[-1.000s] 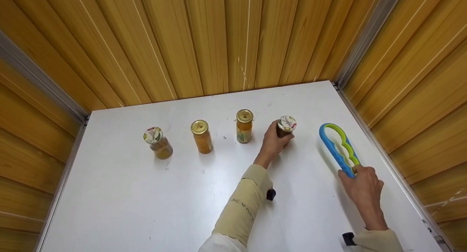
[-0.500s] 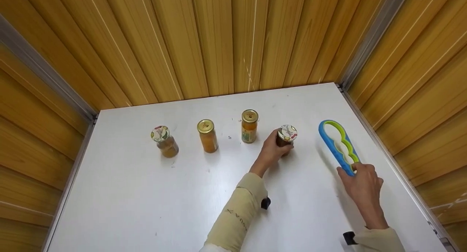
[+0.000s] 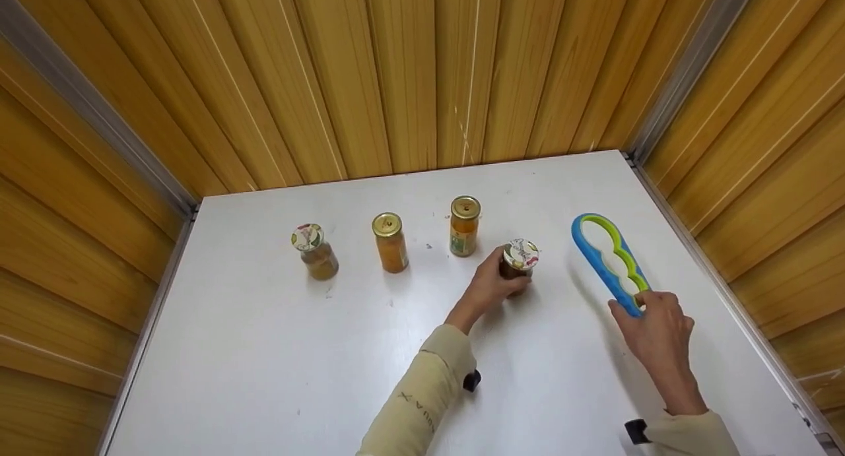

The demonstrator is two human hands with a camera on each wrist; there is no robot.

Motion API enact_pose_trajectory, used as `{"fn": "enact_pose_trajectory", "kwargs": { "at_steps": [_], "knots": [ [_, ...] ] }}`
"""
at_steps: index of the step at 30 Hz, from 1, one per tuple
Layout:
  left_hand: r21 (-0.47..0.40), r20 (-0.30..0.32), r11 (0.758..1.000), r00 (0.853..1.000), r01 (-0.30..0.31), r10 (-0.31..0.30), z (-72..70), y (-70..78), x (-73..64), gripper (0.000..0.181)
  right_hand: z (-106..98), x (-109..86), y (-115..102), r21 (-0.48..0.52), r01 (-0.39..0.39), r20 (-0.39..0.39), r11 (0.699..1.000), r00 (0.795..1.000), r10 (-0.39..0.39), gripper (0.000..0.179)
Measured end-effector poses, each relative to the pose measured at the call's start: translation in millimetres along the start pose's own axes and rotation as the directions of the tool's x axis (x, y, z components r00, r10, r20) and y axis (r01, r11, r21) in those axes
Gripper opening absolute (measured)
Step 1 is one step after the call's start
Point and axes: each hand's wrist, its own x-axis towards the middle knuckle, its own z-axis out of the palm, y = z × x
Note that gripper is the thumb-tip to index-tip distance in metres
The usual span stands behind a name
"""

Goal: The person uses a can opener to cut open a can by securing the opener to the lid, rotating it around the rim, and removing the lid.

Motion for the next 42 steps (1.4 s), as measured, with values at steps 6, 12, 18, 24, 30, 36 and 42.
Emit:
{"fn": "enact_pose_trajectory", "kwargs": {
  "at_steps": [6, 12, 18, 24, 30, 36, 42],
  "knots": [
    [0.022, 0.017, 0.999, 0.999, -0.035, 0.035, -8.9, -4.7, -13.7, 0.071, 4.8, -1.9, -11.0, 0.033, 0.086, -0.048, 0.996, 0.995, -0.084, 0.036],
    [0.012, 0.055, 1.000, 0.998, -0.016, 0.015, -17.6, -9.5, -31.6, 0.071, 8.6, -6.1, -22.6, 0.053, 0.105, -0.030, 0.993, 0.994, -0.103, 0.035],
    [0.002, 0.084, 1.000, 0.996, -0.012, 0.012, -27.3, -14.8, -46.5, 0.070, 12.8, -10.1, -33.7, 0.071, 0.146, -0.015, 0.987, 0.989, -0.145, 0.032],
    [0.000, 0.090, 1.000, 0.996, -0.026, 0.026, -37.0, -17.8, -58.7, 0.068, 19.3, -15.0, -47.5, 0.094, 0.185, 0.011, 0.978, 0.982, -0.187, 0.029],
    [0.000, 0.093, 0.999, 0.995, -0.041, 0.041, -47.1, -24.1, -71.7, 0.066, 27.6, -20.7, -61.8, 0.110, 0.223, 0.021, 0.969, 0.974, -0.227, 0.027],
    [-0.005, 0.094, 0.999, 0.995, -0.034, 0.034, -58.5, -28.9, -83.2, 0.066, 34.0, -26.6, -77.2, 0.139, 0.254, 0.030, 0.957, 0.965, -0.260, 0.026],
    [-0.007, 0.083, 1.000, 0.996, -0.024, 0.024, -69.5, -31.2, -92.6, 0.066, 37.4, -32.1, -93.6, 0.147, 0.277, 0.051, 0.950, 0.956, -0.287, 0.026]
  ]
}}
